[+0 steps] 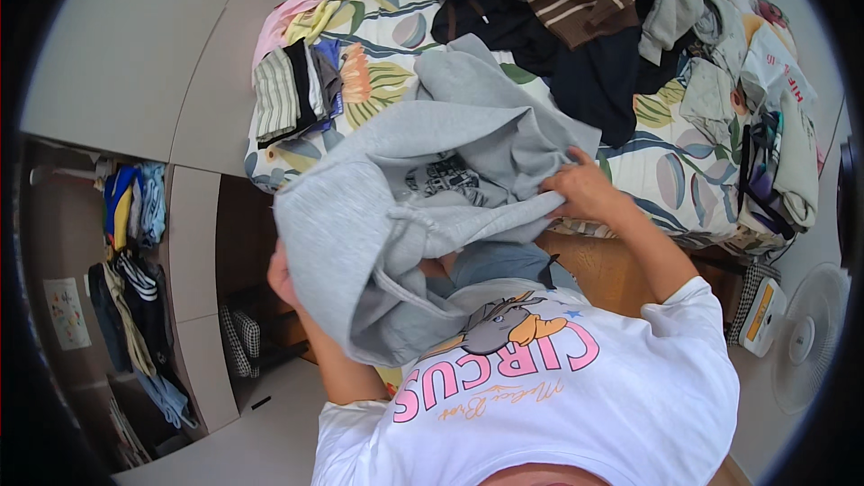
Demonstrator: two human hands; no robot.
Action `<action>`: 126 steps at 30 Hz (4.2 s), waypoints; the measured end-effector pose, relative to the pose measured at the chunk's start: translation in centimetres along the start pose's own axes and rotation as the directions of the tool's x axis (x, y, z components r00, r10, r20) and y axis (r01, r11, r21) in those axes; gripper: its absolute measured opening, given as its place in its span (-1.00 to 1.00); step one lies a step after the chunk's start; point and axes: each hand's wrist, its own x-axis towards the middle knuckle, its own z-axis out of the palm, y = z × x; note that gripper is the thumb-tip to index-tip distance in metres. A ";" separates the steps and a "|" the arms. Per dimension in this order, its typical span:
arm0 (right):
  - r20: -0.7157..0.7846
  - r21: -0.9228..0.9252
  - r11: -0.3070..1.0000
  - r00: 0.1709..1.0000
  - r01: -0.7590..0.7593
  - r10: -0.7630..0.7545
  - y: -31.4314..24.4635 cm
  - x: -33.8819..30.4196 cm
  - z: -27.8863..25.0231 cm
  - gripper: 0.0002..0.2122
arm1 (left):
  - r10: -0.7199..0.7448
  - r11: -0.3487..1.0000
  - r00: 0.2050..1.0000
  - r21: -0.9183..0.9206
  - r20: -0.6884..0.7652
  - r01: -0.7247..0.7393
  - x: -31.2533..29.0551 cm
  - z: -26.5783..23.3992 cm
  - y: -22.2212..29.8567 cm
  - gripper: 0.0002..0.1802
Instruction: The person is folding various items of clothing including t-shirts, pants, and a hoodie on a bed.
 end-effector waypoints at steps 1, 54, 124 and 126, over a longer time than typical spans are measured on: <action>0.045 -0.021 0.999 0.999 -0.029 0.030 0.2 -0.5 -1.5 -0.70 | 0.000 1.000 0.999 -0.029 0.047 0.001 0.6 0.7 1.4 -0.40; 0.240 -0.039 0.554 0.530 -0.832 0.813 15.5 -17.9 -1.0 -0.56 | -0.627 0.738 0.724 0.077 -0.286 0.670 -8.8 -6.7 -12.4 -0.47; 0.024 0.886 -0.022 0.001 0.463 1.000 25.7 -24.2 5.3 -0.64 | -0.531 0.782 0.706 0.050 -0.468 0.621 -20.6 -11.3 -10.6 -0.41; 0.105 0.875 -0.099 0.013 0.474 0.994 25.6 -26.0 10.9 -0.56 | -0.585 0.730 0.657 0.044 -0.475 0.682 -20.5 -10.8 -10.8 -0.45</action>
